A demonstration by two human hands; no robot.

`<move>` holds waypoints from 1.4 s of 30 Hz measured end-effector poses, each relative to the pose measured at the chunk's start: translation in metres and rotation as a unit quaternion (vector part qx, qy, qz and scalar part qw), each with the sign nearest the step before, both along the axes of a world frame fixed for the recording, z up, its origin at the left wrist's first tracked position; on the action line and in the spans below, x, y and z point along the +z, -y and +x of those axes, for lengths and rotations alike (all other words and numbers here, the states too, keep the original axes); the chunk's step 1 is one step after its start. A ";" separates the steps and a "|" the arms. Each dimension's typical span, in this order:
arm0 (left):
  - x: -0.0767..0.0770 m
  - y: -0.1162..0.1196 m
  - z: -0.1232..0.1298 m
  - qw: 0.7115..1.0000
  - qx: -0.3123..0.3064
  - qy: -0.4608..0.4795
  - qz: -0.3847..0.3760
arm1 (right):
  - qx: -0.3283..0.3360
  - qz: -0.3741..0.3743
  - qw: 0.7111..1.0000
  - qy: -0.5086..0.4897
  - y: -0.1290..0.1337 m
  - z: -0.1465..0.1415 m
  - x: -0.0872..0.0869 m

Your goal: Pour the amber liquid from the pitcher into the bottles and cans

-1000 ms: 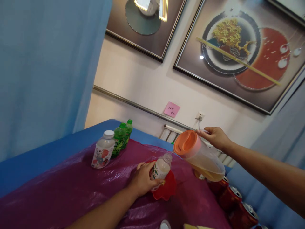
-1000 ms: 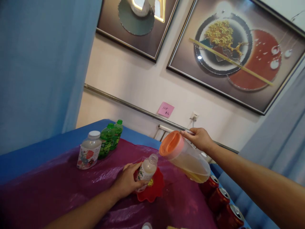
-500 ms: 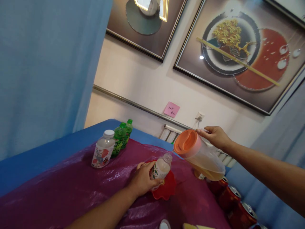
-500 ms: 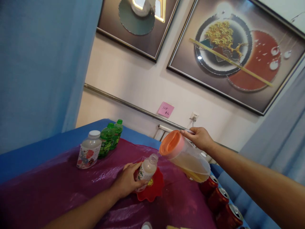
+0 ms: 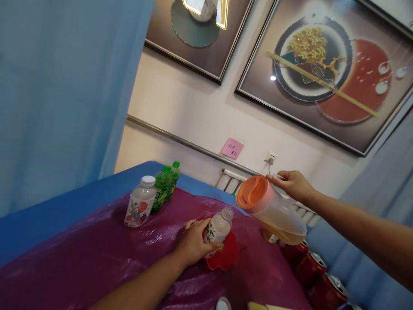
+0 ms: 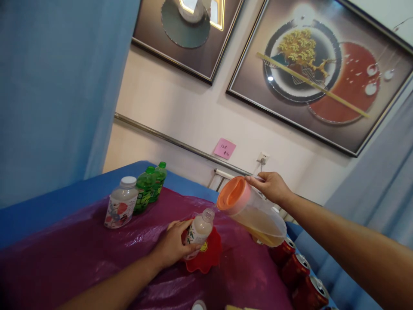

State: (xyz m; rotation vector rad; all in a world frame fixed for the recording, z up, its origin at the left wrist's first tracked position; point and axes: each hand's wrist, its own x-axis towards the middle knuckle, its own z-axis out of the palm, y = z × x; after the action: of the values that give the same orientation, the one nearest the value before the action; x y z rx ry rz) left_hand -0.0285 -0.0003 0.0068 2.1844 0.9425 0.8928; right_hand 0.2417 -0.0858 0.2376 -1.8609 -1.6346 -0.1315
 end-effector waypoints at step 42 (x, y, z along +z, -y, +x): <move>-0.002 0.001 -0.001 1.000 -0.001 0.011 0.007 | -0.003 -0.006 1.000 -0.005 0.003 -0.005 0.001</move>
State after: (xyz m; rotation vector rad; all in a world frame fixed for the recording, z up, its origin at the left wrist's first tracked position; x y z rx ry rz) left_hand -0.0297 -0.0014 0.0046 2.1828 0.9271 0.9232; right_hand 0.2363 -0.0887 0.2381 -1.8717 -1.6269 -0.1155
